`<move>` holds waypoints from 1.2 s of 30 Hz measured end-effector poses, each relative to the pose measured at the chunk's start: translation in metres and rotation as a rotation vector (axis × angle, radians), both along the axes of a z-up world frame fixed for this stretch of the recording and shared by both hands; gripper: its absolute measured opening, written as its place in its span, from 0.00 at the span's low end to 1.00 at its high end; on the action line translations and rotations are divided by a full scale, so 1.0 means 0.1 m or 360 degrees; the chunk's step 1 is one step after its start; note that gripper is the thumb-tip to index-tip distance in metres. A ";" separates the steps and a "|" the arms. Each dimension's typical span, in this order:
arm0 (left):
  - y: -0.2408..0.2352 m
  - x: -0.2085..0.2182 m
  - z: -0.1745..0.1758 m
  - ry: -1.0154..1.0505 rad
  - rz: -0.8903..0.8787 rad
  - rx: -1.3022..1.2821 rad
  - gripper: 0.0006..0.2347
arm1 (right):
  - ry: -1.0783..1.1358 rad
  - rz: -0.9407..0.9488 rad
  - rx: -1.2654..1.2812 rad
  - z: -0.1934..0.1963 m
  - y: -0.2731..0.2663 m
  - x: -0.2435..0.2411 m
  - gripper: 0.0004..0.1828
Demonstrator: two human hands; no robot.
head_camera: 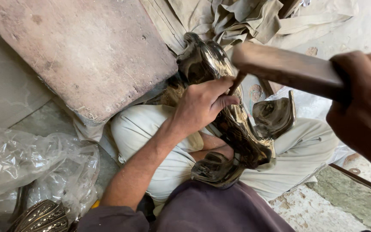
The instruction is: The person uses a hammer and chisel to engrave intricate patterns onto a polished metal object. They hold the object steady with one hand while striking the chisel with the other to create detailed designs.
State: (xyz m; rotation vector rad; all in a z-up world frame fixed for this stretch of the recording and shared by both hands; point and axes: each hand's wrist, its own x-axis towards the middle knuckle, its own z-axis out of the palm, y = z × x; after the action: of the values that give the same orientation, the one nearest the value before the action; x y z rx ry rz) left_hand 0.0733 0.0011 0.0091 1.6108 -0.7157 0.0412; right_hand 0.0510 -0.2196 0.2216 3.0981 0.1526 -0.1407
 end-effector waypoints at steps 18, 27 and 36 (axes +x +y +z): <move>0.05 0.12 0.09 -0.0351 -0.0477 0.0192 0.12 | -0.0698 -0.0029 0.0370 -0.83 -0.42 -1.50 0.19; 0.04 0.24 -0.04 -0.0046 -0.0345 0.0052 0.10 | -0.0482 -0.0654 0.0292 -0.55 -0.24 -1.47 0.18; -0.01 0.27 0.16 -0.0363 -0.0445 0.0349 0.14 | -0.0363 -0.0866 0.1249 -0.30 -0.15 -1.08 0.23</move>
State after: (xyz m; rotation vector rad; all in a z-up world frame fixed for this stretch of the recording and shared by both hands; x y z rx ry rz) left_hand 0.1008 0.0001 0.0256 1.7159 -1.1502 -0.0595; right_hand -0.0567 -0.2346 0.1912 3.7826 -0.8464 0.3479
